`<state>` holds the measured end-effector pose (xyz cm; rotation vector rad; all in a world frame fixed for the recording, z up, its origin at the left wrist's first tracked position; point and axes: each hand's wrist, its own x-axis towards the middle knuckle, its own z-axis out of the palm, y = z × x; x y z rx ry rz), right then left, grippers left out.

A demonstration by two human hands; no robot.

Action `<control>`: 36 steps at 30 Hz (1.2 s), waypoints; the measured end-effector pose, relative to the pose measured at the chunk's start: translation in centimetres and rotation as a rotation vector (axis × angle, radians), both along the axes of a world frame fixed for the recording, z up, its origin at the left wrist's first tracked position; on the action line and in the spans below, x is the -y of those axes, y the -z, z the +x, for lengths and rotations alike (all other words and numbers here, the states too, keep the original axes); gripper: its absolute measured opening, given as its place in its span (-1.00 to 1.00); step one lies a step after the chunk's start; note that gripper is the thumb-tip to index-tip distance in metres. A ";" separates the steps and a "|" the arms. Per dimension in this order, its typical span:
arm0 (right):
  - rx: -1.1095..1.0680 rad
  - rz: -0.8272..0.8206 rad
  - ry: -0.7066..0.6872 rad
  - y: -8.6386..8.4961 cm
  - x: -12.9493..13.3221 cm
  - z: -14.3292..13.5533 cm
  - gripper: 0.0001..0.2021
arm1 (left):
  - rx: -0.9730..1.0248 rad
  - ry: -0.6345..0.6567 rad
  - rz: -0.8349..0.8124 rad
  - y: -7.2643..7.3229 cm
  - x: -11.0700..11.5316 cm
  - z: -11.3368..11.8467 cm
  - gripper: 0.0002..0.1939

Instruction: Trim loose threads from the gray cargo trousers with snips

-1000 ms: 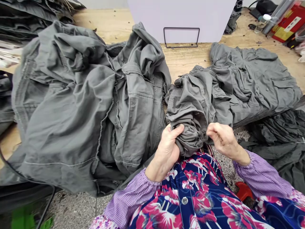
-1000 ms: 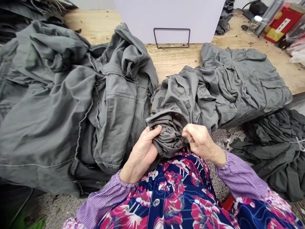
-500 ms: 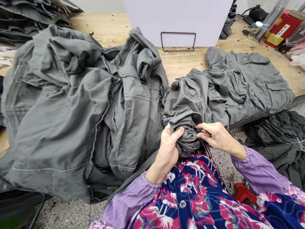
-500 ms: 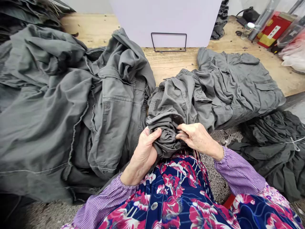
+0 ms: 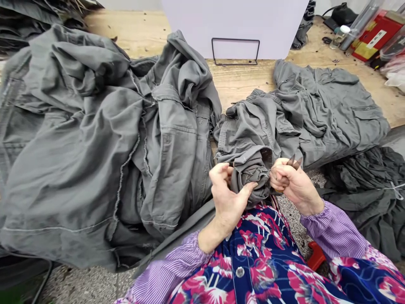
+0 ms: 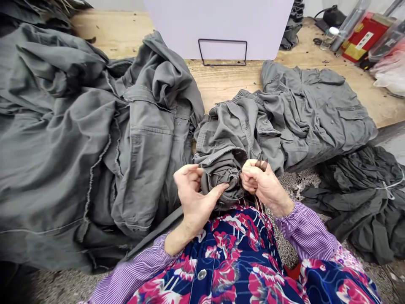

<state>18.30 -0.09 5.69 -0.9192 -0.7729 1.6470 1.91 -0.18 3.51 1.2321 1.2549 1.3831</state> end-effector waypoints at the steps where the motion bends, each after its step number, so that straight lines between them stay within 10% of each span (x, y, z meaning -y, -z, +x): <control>1: 0.025 0.002 0.015 0.1 -0.1 0.1 -0.72 | -0.090 -0.067 0.103 -0.1 0.1 0.0 -0.40; 10: 0.233 0.052 -0.067 0.2 0.2 0.5 -0.73 | -0.842 0.084 0.798 -1.6 -1.5 1.8 -0.90; 19: 0.415 0.088 -0.109 1.6 -0.2 1.8 -0.72 | -0.541 0.387 0.381 -3.0 -4.2 0.8 -0.80; 31: 1.097 0.753 -0.169 -2.7 -1.4 2.4 -0.76 | -0.669 0.573 0.403 -3.8 -5.2 1.4 -0.83; 36: 1.054 0.736 -0.030 -3.8 -1.6 2.2 -0.81 | -0.569 0.584 0.363 -3.9 -5.7 1.5 -0.83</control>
